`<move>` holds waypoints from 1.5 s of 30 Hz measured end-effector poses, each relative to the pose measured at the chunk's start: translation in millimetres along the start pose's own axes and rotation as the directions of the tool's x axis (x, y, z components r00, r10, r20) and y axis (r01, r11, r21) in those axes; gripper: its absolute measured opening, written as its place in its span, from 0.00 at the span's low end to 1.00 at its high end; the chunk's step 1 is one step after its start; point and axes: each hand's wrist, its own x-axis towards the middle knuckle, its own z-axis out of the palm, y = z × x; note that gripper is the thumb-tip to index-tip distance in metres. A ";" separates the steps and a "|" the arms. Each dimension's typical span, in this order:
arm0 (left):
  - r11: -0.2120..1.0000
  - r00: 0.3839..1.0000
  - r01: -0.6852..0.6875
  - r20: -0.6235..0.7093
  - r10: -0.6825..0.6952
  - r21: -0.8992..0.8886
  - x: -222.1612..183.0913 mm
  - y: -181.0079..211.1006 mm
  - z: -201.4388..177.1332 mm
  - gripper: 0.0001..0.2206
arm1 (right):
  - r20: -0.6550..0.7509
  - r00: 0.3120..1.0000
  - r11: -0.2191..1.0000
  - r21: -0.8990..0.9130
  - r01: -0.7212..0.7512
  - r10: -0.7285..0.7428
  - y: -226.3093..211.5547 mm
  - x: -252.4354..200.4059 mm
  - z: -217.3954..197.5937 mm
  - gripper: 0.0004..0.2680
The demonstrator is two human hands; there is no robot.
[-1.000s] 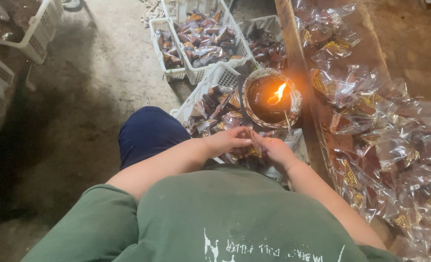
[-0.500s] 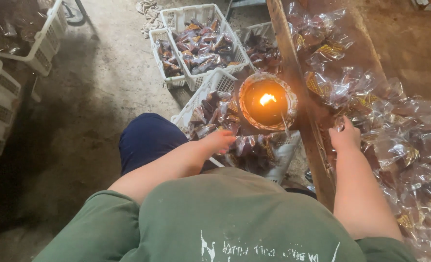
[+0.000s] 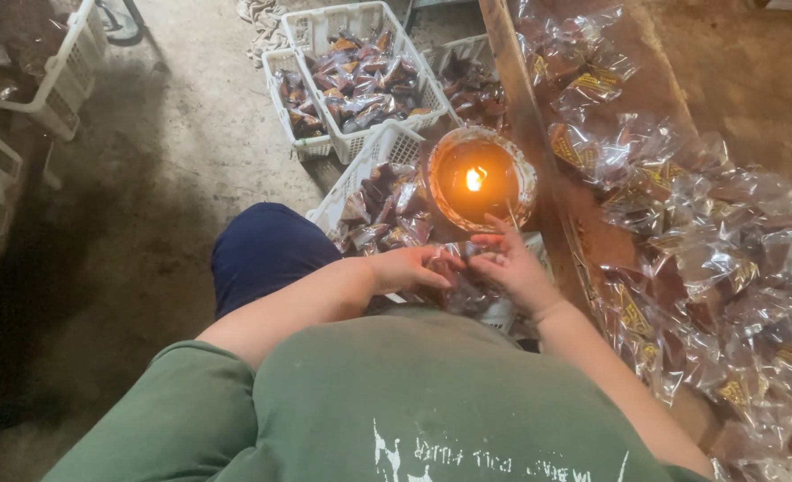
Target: Sealing small plastic bags containing pastries by folding the top and passing the edge through a candle flame.
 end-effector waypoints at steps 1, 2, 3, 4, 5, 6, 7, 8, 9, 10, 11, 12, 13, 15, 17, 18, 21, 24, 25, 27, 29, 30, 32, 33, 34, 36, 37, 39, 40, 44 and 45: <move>1.000 1.000 -0.003 -0.004 0.003 0.000 3.9 -3.6 -1.2 0.24 | 0.004 1.000 1.000 -0.002 0.003 -0.003 15.0 3.2 3.4 0.33; 0.999 0.997 -0.042 -0.067 0.040 -0.021 7.8 -7.2 -2.8 0.20 | 0.028 0.998 0.999 0.011 -0.051 0.050 30.0 6.8 6.9 0.34; 0.996 0.989 -0.079 -0.131 0.072 -0.043 10.4 -11.9 -3.8 0.17 | 0.053 0.993 0.994 0.022 -0.107 0.106 45.7 8.9 11.2 0.36; 0.996 0.988 -0.079 -0.135 0.073 -0.045 12.5 -15.7 -11.5 0.17 | 0.057 0.993 0.994 0.021 -0.109 0.107 41.5 5.0 13.3 0.36; 0.995 0.980 -0.091 -0.180 0.084 -0.033 16.3 -18.5 -19.7 0.15 | -0.074 0.990 0.975 -0.176 -0.135 0.124 36.8 2.6 14.3 0.19; 0.995 0.970 -0.102 -0.225 0.095 -0.020 20.2 -21.4 -28.0 0.14 | -0.204 0.973 0.915 -0.361 -0.179 0.110 32.2 0.3 15.2 0.09; 0.994 0.969 -0.104 -0.228 0.097 -0.022 18.0 -20.5 -26.2 0.14 | -0.201 0.974 0.915 -0.363 -0.178 0.110 40.5 6.4 11.0 0.09; 0.994 0.967 -0.096 -0.243 0.080 -0.056 15.9 -19.6 -24.5 0.13 | -0.215 0.975 0.958 -0.265 -0.109 0.051 48.8 12.7 6.7 0.08; 0.992 0.965 -0.087 -0.256 0.062 -0.088 14.4 -18.3 -23.0 0.12 | -0.235 0.972 0.986 -0.163 -0.034 -0.005 57.2 19.5 2.3 0.09; 0.992 0.964 -0.089 -0.259 0.063 -0.089 20.9 -26.1 -25.9 0.12 | -0.232 0.973 0.986 -0.164 -0.033 -0.006 60.8 21.2 6.5 0.09; 0.993 0.970 -0.092 -0.233 0.072 -0.074 27.5 -34.0 -28.6 0.10 | -0.198 0.977 0.994 -0.094 0.062 -0.080 64.7 22.4 10.7 0.11; 0.994 0.975 -0.095 -0.208 0.081 -0.058 34.3 -42.2 -31.4 0.08 | -0.169 0.973 0.988 -0.020 0.156 -0.157 68.7 23.8 14.9 0.16; 0.994 0.975 -0.093 -0.209 0.078 -0.062 26.8 -33.1 -26.7 0.08 | -0.167 0.974 0.988 -0.020 0.151 -0.152 64.7 20.8 16.0 0.16; 0.994 0.938 -0.107 -0.327 0.113 0.035 13.1 -14.0 -17.6 0.11 | -0.230 0.957 0.984 -0.014 0.178 -0.177 56.2 15.4 17.4 0.09; 0.989 0.917 -0.107 -0.375 0.136 0.097 0.3 5.9 -7.5 0.11 | -0.169 0.983 0.996 -0.048 0.072 -0.079 32.5 6.8 23.4 0.10; 0.981 0.892 -0.106 -0.420 0.165 0.162 -5.8 16.5 -2.9 0.11 | -0.110 0.994 0.996 -0.087 -0.030 0.020 20.2 3.3 26.4 0.13; 0.972 0.823 -0.095 -0.532 0.198 0.216 10.2 -0.7 -23.5 0.12 | -0.180 0.983 0.974 -0.219 -0.061 0.021 63.7 21.5 0.6 0.08; 0.917 0.844 -0.089 -0.459 0.276 0.388 6.5 3.7 -16.8 0.15 | -0.145 0.970 0.981 0.033 -0.190 0.192 66.1 23.5 0.2 0.07; 0.919 0.843 -0.089 -0.462 0.275 0.384 10.6 -6.0 -14.6 0.15 | -0.143 0.970 0.981 0.030 -0.192 0.195 61.6 21.7 9.9 0.07; 0.738 0.970 0.038 -0.201 0.133 0.673 20.6 -24.2 -10.6 0.26 | -0.136 0.957 0.964 -0.046 -0.264 0.256 52.3 19.2 28.7 0.10; 0.701 0.982 0.068 -0.171 0.077 0.710 17.3 -16.1 -7.9 0.24 | -0.155 0.960 0.961 0.191 -0.201 0.232 50.0 32.8 18.5 0.08; 0.659 0.989 0.097 -0.144 0.018 0.745 15.2 -12.1 -6.7 0.22 | -0.178 0.961 0.900 0.417 -0.123 0.213 48.8 39.7 13.7 0.07; 0.713 0.988 0.104 -0.154 0.006 0.694 -0.4 9.3 -3.9 0.21 | -0.179 0.974 0.915 0.399 -0.058 0.140 37.4 31.1 26.2 0.07; 0.757 0.987 0.109 -0.160 -0.006 0.644 -7.6 21.1 -3.1 0.20 | -0.183 0.981 0.923 0.385 0.012 0.064 31.3 27.6 32.2 0.13; 0.759 0.987 0.108 -0.161 -0.004 0.643 -15.4 29.1 5.0 0.20 | -0.181 0.982 0.924 0.382 0.012 0.062 37.1 27.5 32.8 0.13; 0.793 0.982 0.171 -0.167 -0.089 0.585 -29.4 48.0 19.8 0.29 | -0.081 0.976 0.944 -0.246 -0.218 0.204 47.0 30.2 33.3 0.14; 0.794 0.982 0.169 -0.167 -0.086 0.583 -38.1 57.1 24.0 0.29 | -0.081 0.976 0.944 -0.250 -0.217 0.203 56.9 40.3 25.9 0.14; 0.831 0.964 0.247 -0.217 -0.157 0.499 -55.3 74.9 32.9 0.32 | -0.216 0.976 0.999 -0.028 -0.045 0.038 77.1 59.8 10.5 0.11; 0.832 0.964 0.245 -0.216 -0.154 0.497 -47.9 62.3 24.6 0.32 | -0.216 0.976 0.998 -0.032 -0.045 0.037 45.4 50.5 17.7 0.11; 0.781 0.953 0.295 -0.224 -0.202 0.551 -15.4 23.3 -4.2 0.36 | -0.318 0.931 0.978 0.161 -0.133 0.179 -17.0 42.0 26.3 0.08; 0.770 0.946 0.317 -0.240 -0.217 0.554 -6.3 16.4 -10.5 0.37 | -0.361 0.910 0.977 0.131 -0.168 0.205 -16.6 47.5 22.8 0.09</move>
